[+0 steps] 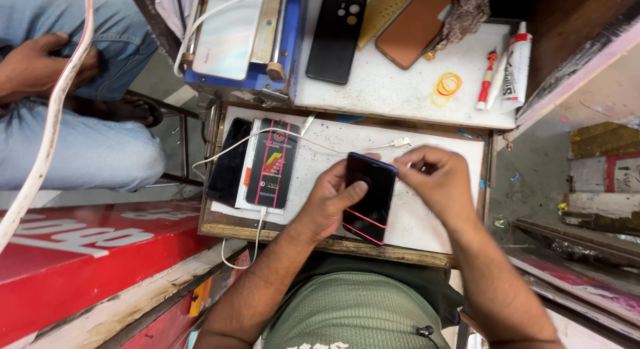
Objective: The person cleans a phone screen using a roll of adhesive tape, pressing and peeling tape from the display. They then pick up a blue phone, fit its back cover, and wrap multiple rubber bands around the phone one at a time, stretching each band around the device before setting it on the bench.
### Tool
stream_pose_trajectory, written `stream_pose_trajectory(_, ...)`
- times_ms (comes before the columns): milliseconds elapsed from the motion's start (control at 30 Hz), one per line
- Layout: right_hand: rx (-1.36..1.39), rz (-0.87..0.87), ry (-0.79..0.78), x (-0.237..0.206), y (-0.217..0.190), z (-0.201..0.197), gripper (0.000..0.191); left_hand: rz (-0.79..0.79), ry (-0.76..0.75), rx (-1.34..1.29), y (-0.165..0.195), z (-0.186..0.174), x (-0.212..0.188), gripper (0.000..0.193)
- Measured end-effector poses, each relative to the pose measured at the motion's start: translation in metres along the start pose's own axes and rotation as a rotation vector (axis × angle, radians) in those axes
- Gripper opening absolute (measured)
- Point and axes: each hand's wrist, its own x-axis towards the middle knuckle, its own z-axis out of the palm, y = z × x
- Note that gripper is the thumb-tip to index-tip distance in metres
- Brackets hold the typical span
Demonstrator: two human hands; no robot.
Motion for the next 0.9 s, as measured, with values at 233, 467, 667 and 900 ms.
stream_pose_trajectory(233,-0.056,-0.176,0.022,-0.033,-0.004,0.011,0.009,-0.186,-0.211,-0.318,0.005,0.0,-0.01,0.044)
stream_pose_trajectory(467,0.932,-0.068,-0.52,-0.02,-0.001,-0.034,0.01,-0.032,-0.523,0.669,0.048,0.008,-0.022,0.042)
stream_pose_trajectory(667,-0.399,-0.453,-0.477,-0.053,0.025,-0.068,0.028,-0.212,0.109,0.739,0.067,0.019,-0.01,0.04)
stream_pose_trajectory(900,1.472,0.06,-0.038,-0.025,0.032,-0.078,0.04,0.472,0.145,0.585,0.063,0.017,-0.016,0.026)
